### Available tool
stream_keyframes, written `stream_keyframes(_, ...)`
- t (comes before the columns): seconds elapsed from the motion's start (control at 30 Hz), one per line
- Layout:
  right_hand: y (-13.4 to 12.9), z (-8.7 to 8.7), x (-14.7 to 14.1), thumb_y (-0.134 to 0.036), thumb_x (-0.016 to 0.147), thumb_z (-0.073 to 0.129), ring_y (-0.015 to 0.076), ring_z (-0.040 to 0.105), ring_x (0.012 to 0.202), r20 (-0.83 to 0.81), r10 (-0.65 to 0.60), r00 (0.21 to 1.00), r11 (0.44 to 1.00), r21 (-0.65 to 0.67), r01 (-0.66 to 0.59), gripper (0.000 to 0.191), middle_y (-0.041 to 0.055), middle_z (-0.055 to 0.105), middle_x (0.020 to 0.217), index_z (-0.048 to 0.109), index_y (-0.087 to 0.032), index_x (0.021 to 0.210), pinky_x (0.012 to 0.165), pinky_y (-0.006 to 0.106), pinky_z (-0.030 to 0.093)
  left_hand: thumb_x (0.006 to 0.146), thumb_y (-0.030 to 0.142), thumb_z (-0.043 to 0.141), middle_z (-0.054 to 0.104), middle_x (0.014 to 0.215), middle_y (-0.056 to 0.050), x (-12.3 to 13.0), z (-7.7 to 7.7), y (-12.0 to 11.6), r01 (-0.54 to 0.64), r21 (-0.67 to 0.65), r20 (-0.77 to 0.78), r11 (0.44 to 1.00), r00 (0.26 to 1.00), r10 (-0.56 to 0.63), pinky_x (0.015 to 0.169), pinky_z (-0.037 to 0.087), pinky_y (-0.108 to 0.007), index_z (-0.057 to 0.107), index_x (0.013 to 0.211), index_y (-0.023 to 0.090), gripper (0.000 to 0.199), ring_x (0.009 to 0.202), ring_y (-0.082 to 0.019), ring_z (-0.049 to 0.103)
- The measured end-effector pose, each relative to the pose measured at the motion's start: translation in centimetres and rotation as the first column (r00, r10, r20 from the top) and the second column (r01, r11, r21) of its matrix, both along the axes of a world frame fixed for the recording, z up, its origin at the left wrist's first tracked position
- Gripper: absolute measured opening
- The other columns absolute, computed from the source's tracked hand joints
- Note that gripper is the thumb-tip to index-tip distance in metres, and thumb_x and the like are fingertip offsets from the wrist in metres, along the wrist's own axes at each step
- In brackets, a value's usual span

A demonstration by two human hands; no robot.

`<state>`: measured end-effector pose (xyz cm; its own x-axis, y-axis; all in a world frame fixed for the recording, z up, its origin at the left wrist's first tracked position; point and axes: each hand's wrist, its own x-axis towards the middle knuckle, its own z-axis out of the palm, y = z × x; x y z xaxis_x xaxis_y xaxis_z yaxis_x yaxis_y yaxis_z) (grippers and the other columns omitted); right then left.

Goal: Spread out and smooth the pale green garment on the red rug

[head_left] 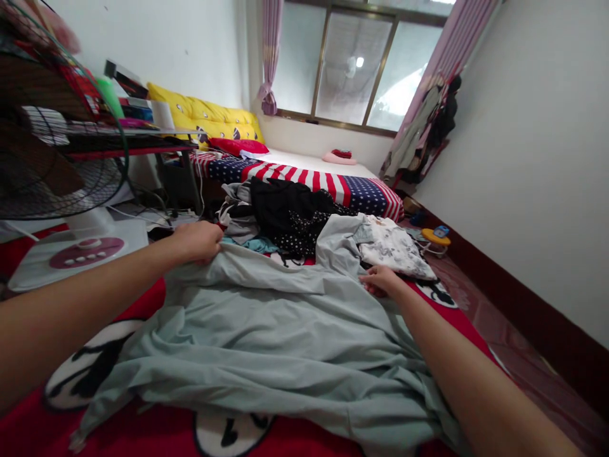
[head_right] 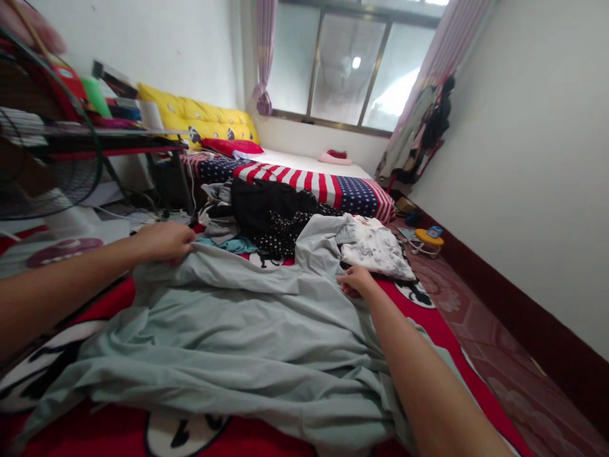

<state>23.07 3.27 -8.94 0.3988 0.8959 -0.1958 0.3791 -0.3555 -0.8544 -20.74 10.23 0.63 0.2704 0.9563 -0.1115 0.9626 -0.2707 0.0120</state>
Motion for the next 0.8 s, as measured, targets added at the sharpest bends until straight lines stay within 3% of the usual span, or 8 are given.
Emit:
stream_keyframes(0.13,1.3,1.4,0.2,-0.023,0.074,0.069,0.0156,0.064,0.05,-0.052,-0.163,0.985,0.969,0.178,0.17,0.016,0.0061,0.066,0.058,0.056,-0.015,0.073,0.044,0.022,0.051,0.083,0.031,0.048,0.069,0.104,-0.017,1.7,0.3,2.8,-0.138,0.28,0.049,0.95,0.99,0.13,0.079,0.047,-0.039,0.069,0.101,0.014,0.032,0.101,-0.034,0.063)
stream_keyframes(0.23,2.2,2.5,1.1,-0.029,0.087,0.05,0.0166,0.07,0.069,-0.071,-0.342,0.937,0.857,0.386,0.342,0.012,0.0071,0.07,0.076,0.052,-0.017,0.088,0.06,0.027,0.058,0.087,0.033,0.041,0.069,0.11,-0.016,3.1,-0.7,4.4,-0.278,0.44,0.227,0.854,0.954,0.194,0.083,0.048,-0.041,0.065,0.114,0.018,0.039,0.105,-0.034,0.063)
stream_keyframes(0.33,2.7,2.0,1.6,-0.034,0.088,0.041,0.0201,0.069,0.085,-0.037,-0.497,0.867,0.732,0.517,0.443,0.023,0.0091,0.07,0.092,0.049,-0.018,0.102,0.074,0.035,0.058,0.088,0.033,0.041,0.071,0.106,-0.013,4.6,-3.3,5.3,-0.385,0.47,0.411,0.794,0.892,0.19,0.086,0.048,-0.04,0.066,0.111,0.02,0.037,0.103,-0.033,0.064)
stream_keyframes(0.43,2.5,-0.2,1.3,-0.038,0.083,0.046,0.0267,0.065,0.1,0.054,-0.579,0.814,0.682,0.579,0.447,0.032,0.0159,0.067,0.105,0.051,-0.015,0.105,0.09,0.042,0.051,0.089,0.035,0.042,0.07,0.112,-0.014,6.2,-7.4,5.4,-0.406,0.432,0.497,0.806,0.852,0.163,0.098,0.042,-0.044,0.058,0.124,0.019,0.041,0.106,-0.032,0.064)
stream_keyframes(0.53,2.3,-3.0,0.6,-0.038,0.079,0.052,0.0291,0.06,0.113,0.157,-0.522,0.838,0.731,0.589,0.344,0.045,0.02,0.063,0.118,0.052,-0.012,0.116,0.1,0.042,0.044,0.09,0.043,0.044,0.052,0.141,-0.018,7.3,-11.6,5.5,-0.355,0.449,0.504,0.82,0.859,0.096,0.112,0.025,-0.056,0.032,0.147,0.015,0.064,0.131,-0.033,0.046)
stream_keyframes(0.63,2.7,-5.2,0.6,-0.039,0.081,0.051,0.0294,0.044,0.134,0.399,-0.398,0.826,0.85,0.499,0.168,0.067,0.0248,0.045,0.143,0.039,-0.004,0.137,0.109,0.039,0.036,0.092,0.048,0.04,0.027,0.157,-0.017,7.8,-14.2,5.7,-0.271,0.464,0.418,0.843,0.906,0.061,0.114,0.011,-0.064,0.011,0.154,0.014,0.077,0.147,-0.032,0.018)
stream_keyframes(0.73,3.4,-6.1,0.9,-0.038,0.089,0.039,0.0317,0.027,0.144,0.701,-0.239,0.672,0.962,0.265,0.065,0.068,0.0248,0.029,0.154,0.032,0.0,0.144,0.114,0.044,0.027,0.092,0.049,0.04,0.02,0.159,-0.019,7.9,-14.7,5.8,-0.243,0.468,0.357,0.85,0.931,0.069,0.112,0.008,-0.068,0.009,0.154,0.015,0.077,0.148,-0.034,0.012)
stream_keyframes(0.8,3.8,-6.3,1.1,-0.038,0.092,0.034,0.033,0.025,0.145,0.794,-0.161,0.586,0.986,0.151,0.066,0.065,0.023,0.027,0.155,0.034,-0.002,0.145,0.115,0.046,0.026,0.092,0.046,0.043,0.023,0.158,-0.021,7.9,-14.2,5.4,-0.227,0.5,0.344,0.836,0.938,0.049,0.111,0.011,-0.068,0.013,0.154,0.014,0.076,0.147,-0.036,0.015)
